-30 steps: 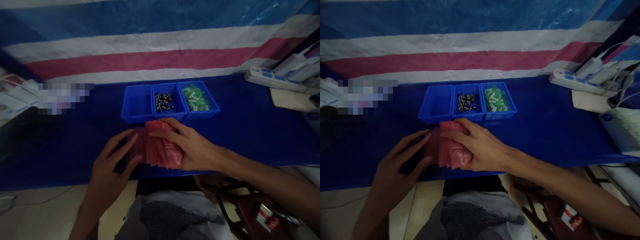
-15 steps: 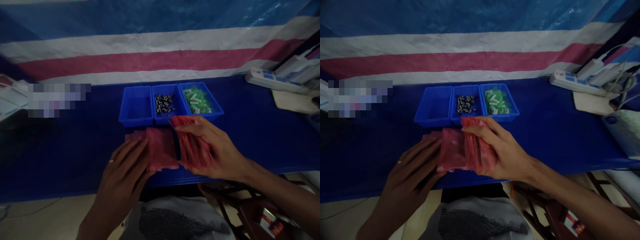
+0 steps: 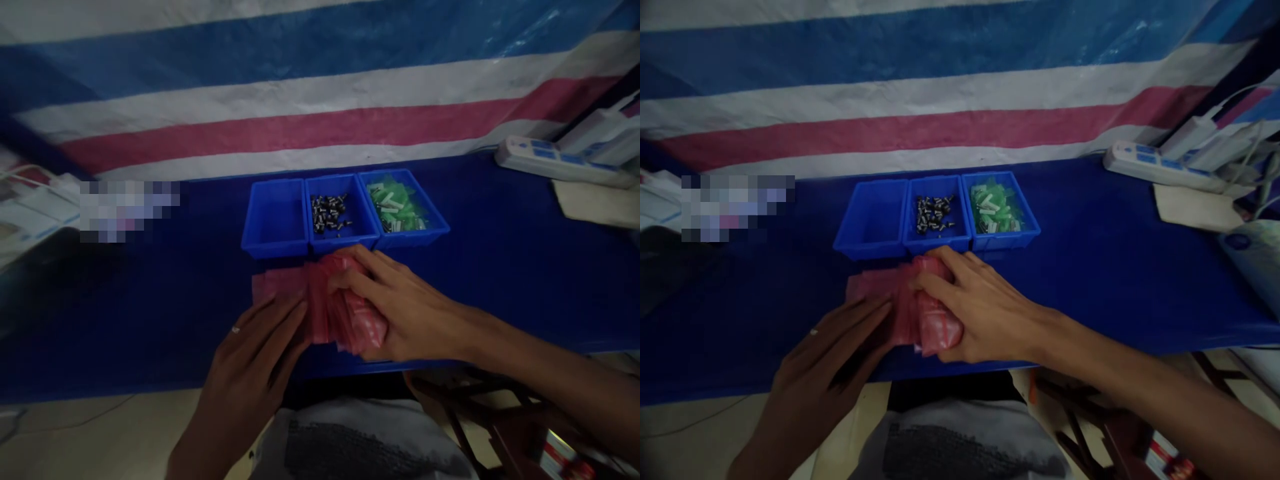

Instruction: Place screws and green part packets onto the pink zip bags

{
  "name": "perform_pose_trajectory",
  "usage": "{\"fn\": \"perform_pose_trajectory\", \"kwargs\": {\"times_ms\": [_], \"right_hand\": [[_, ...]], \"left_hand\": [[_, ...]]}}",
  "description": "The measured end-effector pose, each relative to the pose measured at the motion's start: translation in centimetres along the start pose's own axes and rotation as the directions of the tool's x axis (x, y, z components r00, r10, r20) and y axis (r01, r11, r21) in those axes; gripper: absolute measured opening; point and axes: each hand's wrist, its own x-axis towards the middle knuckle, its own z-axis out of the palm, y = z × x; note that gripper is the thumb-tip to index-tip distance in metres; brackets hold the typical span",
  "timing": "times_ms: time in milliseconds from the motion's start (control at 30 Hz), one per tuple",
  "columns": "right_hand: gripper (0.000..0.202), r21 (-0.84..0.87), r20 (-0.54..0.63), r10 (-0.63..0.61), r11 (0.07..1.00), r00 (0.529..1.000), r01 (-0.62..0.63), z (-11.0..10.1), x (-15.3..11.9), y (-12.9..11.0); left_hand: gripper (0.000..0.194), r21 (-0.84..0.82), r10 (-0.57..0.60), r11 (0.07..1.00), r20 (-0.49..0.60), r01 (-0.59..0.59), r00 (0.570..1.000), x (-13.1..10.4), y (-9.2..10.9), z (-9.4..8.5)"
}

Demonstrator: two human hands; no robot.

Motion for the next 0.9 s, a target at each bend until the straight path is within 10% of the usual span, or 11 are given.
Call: {"fn": "perform_pose_trajectory", "kwargs": {"times_ms": [633,900], "right_hand": [[0.060,0.710,-0.157,0.256,0.701,0.954,-0.071,-0.6,-1.4,1.1],[0.050,0.519,-0.449,0.190,0.851,0.873,0.082,0.3,-1.0,-1.6]], "left_hand": [[0.028,-0.057,0.002,0.998,-0.017,-0.003,1.000,0.8,0.0,0.8],[0.044,-0.463,-0.380,0.796,0.116,0.389,0.918,3.3,2.2,-0.4]]}}
